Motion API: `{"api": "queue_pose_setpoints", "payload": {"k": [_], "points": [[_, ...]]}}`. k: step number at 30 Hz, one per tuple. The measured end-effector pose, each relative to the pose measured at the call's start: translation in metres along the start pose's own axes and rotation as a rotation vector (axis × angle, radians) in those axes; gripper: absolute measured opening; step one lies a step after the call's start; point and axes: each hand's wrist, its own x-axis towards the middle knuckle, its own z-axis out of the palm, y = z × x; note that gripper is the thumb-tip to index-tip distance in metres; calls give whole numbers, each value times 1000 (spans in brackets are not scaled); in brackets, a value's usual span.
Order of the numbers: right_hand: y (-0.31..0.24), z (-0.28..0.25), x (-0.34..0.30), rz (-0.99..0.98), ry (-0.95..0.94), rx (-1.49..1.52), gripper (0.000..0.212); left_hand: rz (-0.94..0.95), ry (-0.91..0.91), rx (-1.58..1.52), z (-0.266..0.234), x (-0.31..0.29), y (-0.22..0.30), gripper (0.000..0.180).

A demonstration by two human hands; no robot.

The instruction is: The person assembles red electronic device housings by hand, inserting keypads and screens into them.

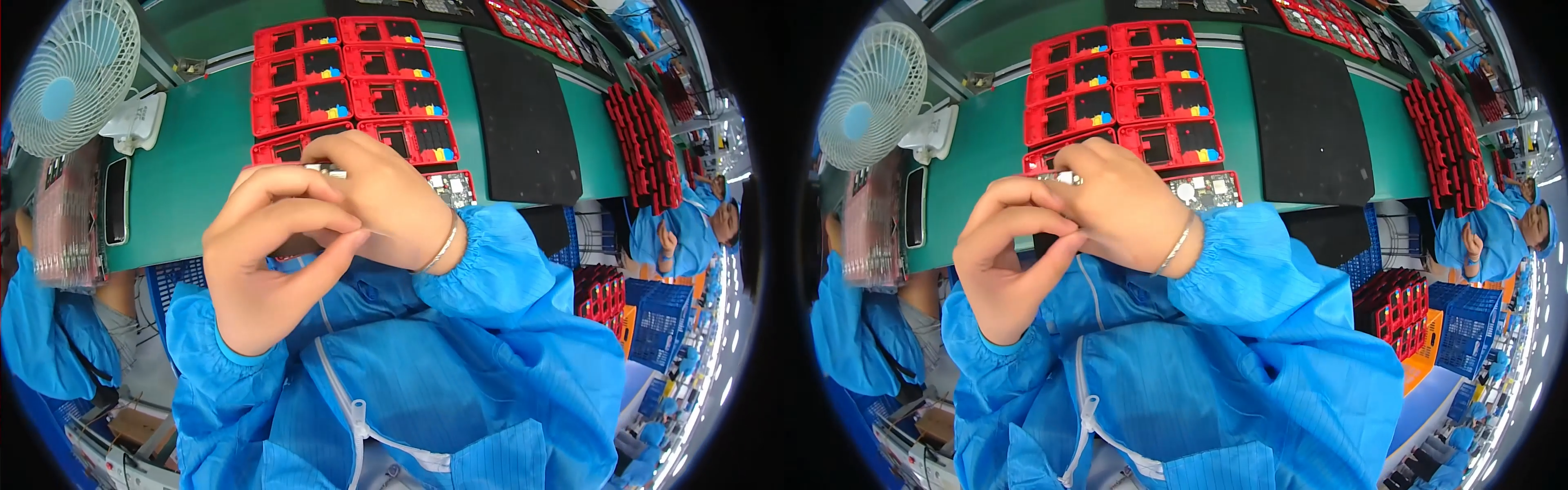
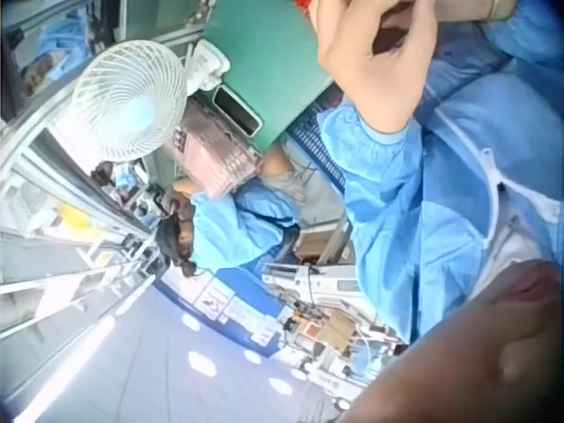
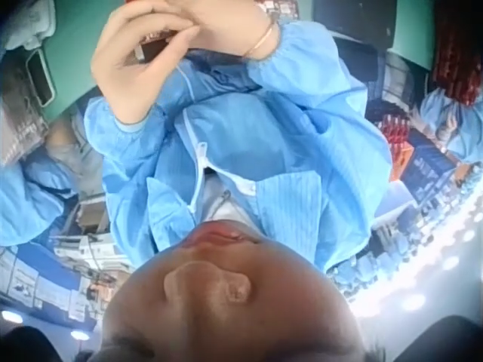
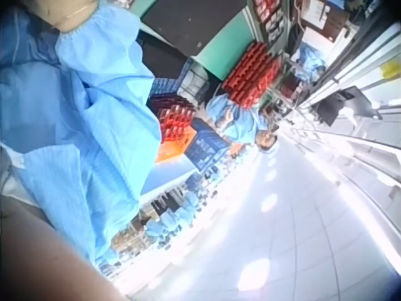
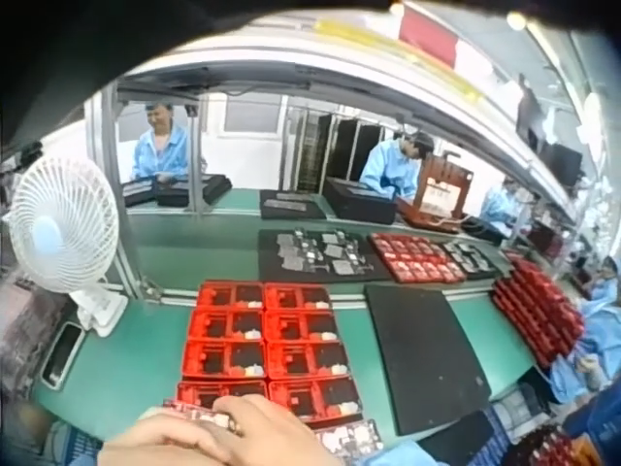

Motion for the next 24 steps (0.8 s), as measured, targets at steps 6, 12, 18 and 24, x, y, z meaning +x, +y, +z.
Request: {"api": "queue_pose_setpoints", "payload": {"k": [6, 12, 18, 24], "points": [[-1, -3, -20, 527, 360, 942, 36, -208, 177, -531, -10, -4, -11, 14], [-2, -1, -40, 786, 341, 1537, 36, -293, 195, -301, -2, 9, -3, 13], [6, -1, -48, 755, 264, 1313, 59, -54, -313, -115, -48, 12, 24, 15], [7, -2, -44, 754, 333, 1510, 40, -344, 28, -372, -22, 6, 3, 14]]}}
